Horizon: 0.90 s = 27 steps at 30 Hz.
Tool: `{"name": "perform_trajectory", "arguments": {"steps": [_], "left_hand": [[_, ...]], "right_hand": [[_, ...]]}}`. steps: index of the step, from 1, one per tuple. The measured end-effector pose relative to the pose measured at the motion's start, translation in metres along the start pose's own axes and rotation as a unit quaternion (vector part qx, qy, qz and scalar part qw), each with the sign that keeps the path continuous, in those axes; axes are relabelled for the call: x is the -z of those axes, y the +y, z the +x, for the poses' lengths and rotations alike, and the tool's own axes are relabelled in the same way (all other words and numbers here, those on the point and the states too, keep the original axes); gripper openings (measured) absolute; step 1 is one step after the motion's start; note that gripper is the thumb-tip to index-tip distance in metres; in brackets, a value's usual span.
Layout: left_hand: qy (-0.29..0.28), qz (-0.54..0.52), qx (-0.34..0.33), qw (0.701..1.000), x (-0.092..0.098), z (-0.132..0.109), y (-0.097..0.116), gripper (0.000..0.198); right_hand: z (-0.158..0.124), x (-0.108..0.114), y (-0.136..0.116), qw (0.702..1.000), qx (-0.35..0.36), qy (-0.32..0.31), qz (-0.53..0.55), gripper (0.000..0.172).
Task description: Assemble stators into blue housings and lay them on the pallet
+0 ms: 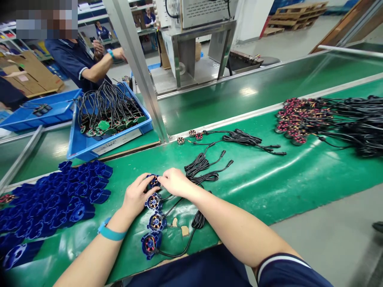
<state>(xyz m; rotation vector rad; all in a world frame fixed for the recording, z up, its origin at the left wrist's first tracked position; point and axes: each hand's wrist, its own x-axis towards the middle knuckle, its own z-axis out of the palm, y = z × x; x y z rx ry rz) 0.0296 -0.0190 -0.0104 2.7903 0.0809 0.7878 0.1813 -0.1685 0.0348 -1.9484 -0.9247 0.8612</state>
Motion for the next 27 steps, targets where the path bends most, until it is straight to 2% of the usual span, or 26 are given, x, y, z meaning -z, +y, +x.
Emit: {"name": "perform_trajectory", "arguments": {"steps": [5, 11, 19, 27], "left_hand": [[0.003, 0.002, 0.001, 1.000, 0.0015, 0.0036, 0.0033, 0.040], [0.004, -0.029, 0.007, 1.000, -0.0007, 0.0044, 0.0025, 0.039], [0.011, -0.050, -0.003, 0.999, 0.0002, 0.0056, 0.0039, 0.040], [0.021, -0.082, 0.004, 0.996, -0.0020, 0.0053, 0.0058, 0.038]], "right_hand": [[-0.0004, -0.0032, 0.0009, 0.999, 0.003, -0.011, 0.041, 0.037], [0.0007, -0.0088, 0.0042, 0.996, -0.012, -0.044, 0.078, 0.033], [0.0028, -0.0073, 0.0074, 0.992, 0.026, -0.048, 0.113, 0.040], [0.0060, -0.0050, 0.0074, 0.991, -0.032, -0.052, 0.117, 0.040]]}}
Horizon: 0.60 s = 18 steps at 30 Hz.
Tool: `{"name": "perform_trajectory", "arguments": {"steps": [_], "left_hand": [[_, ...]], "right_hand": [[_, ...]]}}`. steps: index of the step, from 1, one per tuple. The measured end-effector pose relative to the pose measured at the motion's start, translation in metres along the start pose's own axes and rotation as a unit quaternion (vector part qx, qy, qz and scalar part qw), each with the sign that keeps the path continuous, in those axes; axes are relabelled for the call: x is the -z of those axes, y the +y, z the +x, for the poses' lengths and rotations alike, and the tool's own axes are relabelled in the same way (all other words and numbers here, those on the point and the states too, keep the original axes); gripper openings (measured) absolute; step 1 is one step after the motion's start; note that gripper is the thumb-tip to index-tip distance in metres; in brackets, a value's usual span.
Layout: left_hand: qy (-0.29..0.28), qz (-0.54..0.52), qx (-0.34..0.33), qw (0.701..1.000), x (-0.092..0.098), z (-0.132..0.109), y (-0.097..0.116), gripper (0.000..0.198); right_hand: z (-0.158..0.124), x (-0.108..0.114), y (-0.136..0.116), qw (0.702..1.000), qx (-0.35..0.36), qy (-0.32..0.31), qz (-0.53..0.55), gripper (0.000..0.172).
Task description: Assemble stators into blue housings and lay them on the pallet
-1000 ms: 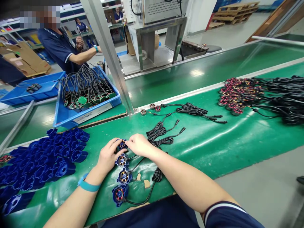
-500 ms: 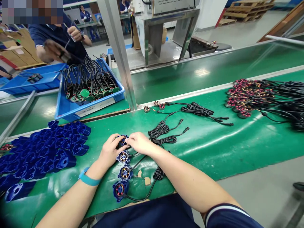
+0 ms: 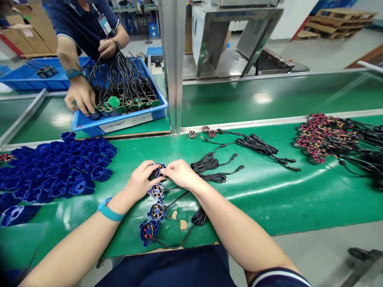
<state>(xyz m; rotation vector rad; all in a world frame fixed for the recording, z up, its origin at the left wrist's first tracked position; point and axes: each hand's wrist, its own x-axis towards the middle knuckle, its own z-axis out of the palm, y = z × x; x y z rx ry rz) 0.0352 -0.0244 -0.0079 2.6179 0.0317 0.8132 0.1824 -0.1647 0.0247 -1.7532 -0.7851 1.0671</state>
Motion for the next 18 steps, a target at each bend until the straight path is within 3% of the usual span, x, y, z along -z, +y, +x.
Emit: {"name": "perform_trajectory", "arguments": {"steps": [10, 15, 18], "left_hand": [[0.005, -0.006, 0.009, 1.000, 0.001, -0.006, -0.002, 0.040], [0.008, 0.017, -0.004, 1.000, -0.002, -0.007, -0.003, 0.041], [-0.005, 0.020, -0.011, 1.000, -0.002, -0.006, -0.002, 0.040]], "right_hand": [[0.003, 0.000, -0.001, 0.999, -0.003, -0.004, -0.041, 0.041], [0.001, -0.009, 0.003, 0.983, 0.044, 0.131, -0.118, 0.035], [0.005, -0.013, 0.004, 0.969, 0.078, 0.160, -0.171, 0.024]]}}
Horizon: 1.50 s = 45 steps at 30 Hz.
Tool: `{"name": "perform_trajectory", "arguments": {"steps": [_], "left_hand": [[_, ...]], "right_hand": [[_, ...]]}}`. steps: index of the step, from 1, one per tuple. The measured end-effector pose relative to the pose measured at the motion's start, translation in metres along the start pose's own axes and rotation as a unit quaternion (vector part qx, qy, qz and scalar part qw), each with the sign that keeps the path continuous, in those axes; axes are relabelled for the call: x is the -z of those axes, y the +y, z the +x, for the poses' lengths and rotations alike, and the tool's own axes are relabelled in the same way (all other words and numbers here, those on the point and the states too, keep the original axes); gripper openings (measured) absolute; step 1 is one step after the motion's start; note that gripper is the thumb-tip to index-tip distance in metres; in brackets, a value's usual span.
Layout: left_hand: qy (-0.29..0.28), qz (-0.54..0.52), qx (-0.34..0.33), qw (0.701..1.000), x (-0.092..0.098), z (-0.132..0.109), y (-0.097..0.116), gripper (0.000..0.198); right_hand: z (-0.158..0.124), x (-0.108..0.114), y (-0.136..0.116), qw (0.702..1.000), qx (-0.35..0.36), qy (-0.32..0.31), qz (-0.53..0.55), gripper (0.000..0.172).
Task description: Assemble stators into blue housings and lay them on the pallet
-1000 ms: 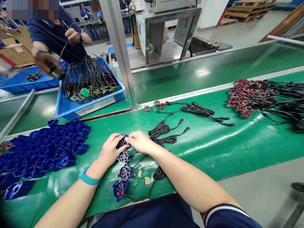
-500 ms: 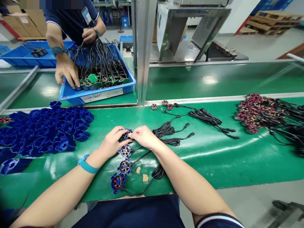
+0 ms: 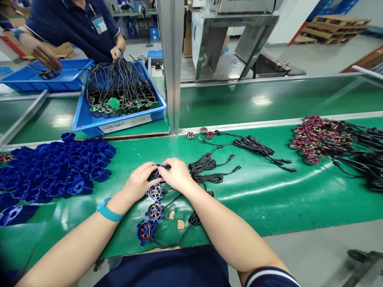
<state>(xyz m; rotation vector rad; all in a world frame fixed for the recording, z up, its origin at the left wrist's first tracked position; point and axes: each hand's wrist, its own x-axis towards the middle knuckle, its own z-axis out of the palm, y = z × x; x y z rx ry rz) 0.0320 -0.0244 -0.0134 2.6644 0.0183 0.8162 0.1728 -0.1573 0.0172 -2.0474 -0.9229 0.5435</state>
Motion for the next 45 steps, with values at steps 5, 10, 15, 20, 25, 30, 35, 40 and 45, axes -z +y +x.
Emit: {"name": "perform_trajectory", "arguments": {"steps": [5, 10, 15, 20, 25, 30, 35, 40, 45], "left_hand": [[-0.001, 0.026, -0.019, 0.999, -0.001, 0.003, 0.004, 0.039], [0.004, 0.049, -0.022, 0.999, -0.004, 0.005, 0.007, 0.035], [-0.021, 0.022, -0.007, 1.000, 0.000, 0.005, 0.006, 0.036], [-0.023, 0.010, -0.012, 1.000, 0.009, 0.001, 0.004, 0.037], [-0.012, 0.021, -0.032, 0.999, 0.009, 0.000, 0.003, 0.043], [-0.025, 0.018, 0.002, 1.000, 0.007, 0.003, 0.004, 0.037], [-0.085, 0.027, 0.024, 0.996, 0.014, 0.009, 0.009, 0.028], [-0.113, 0.065, 0.019, 0.991, 0.022, 0.008, 0.011, 0.031], [-0.089, 0.051, -0.043, 0.994, 0.024, 0.001, 0.007, 0.046]], "right_hand": [[0.004, -0.001, -0.001, 1.000, -0.016, -0.009, 0.006, 0.011], [0.007, -0.003, -0.002, 0.999, -0.010, 0.006, -0.036, 0.010], [0.001, -0.002, 0.001, 0.999, 0.007, -0.008, -0.035, 0.011], [-0.023, 0.010, 0.003, 0.992, 0.128, -0.018, -0.011, 0.039], [-0.033, 0.015, -0.006, 0.954, 0.242, -0.040, -0.175, 0.041], [-0.032, 0.011, -0.018, 0.928, 0.233, -0.074, -0.281, 0.049], [-0.030, 0.010, -0.016, 0.944, 0.226, -0.074, -0.227, 0.049], [-0.002, 0.031, 0.004, 0.973, 0.203, 0.004, -0.105, 0.038], [0.051, 0.062, 0.032, 0.954, 0.018, 0.118, -0.276, 0.064]]}}
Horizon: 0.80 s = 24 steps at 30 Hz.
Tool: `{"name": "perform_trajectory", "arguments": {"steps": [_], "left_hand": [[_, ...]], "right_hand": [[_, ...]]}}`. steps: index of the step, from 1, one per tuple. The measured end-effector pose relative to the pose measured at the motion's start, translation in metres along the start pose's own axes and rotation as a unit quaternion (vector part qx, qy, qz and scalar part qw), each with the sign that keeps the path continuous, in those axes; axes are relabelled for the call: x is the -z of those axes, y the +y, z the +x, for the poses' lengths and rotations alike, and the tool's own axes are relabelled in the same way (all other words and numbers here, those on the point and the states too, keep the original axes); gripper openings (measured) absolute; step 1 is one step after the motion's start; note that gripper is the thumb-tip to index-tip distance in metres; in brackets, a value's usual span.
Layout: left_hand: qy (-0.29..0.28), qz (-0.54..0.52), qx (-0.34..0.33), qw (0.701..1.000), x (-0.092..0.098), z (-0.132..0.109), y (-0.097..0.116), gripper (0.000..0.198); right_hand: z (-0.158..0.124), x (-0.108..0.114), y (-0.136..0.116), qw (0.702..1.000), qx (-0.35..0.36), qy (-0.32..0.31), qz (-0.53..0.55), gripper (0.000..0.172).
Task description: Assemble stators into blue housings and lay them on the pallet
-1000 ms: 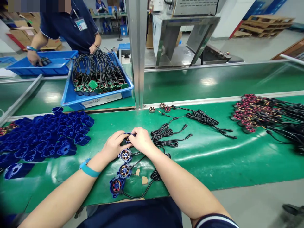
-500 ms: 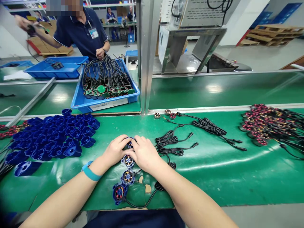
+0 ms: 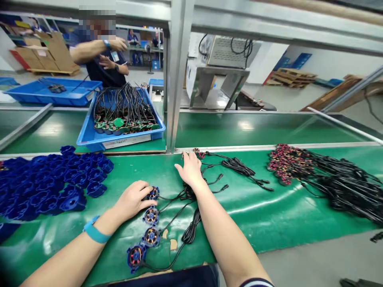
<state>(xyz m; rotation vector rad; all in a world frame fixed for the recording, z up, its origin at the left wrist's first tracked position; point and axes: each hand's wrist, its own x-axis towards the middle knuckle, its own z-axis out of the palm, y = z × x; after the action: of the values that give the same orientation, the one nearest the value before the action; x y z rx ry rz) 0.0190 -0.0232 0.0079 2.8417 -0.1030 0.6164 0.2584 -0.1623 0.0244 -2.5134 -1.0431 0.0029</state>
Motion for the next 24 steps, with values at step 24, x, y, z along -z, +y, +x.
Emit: {"name": "perform_trajectory", "arguments": {"steps": [24], "left_hand": [[0.119, 0.132, 0.120, 0.977, -0.004, 0.009, -0.035, 0.041]], "right_hand": [[-0.028, -0.022, -0.042, 0.978, 0.156, -0.122, 0.069, 0.033]]}}
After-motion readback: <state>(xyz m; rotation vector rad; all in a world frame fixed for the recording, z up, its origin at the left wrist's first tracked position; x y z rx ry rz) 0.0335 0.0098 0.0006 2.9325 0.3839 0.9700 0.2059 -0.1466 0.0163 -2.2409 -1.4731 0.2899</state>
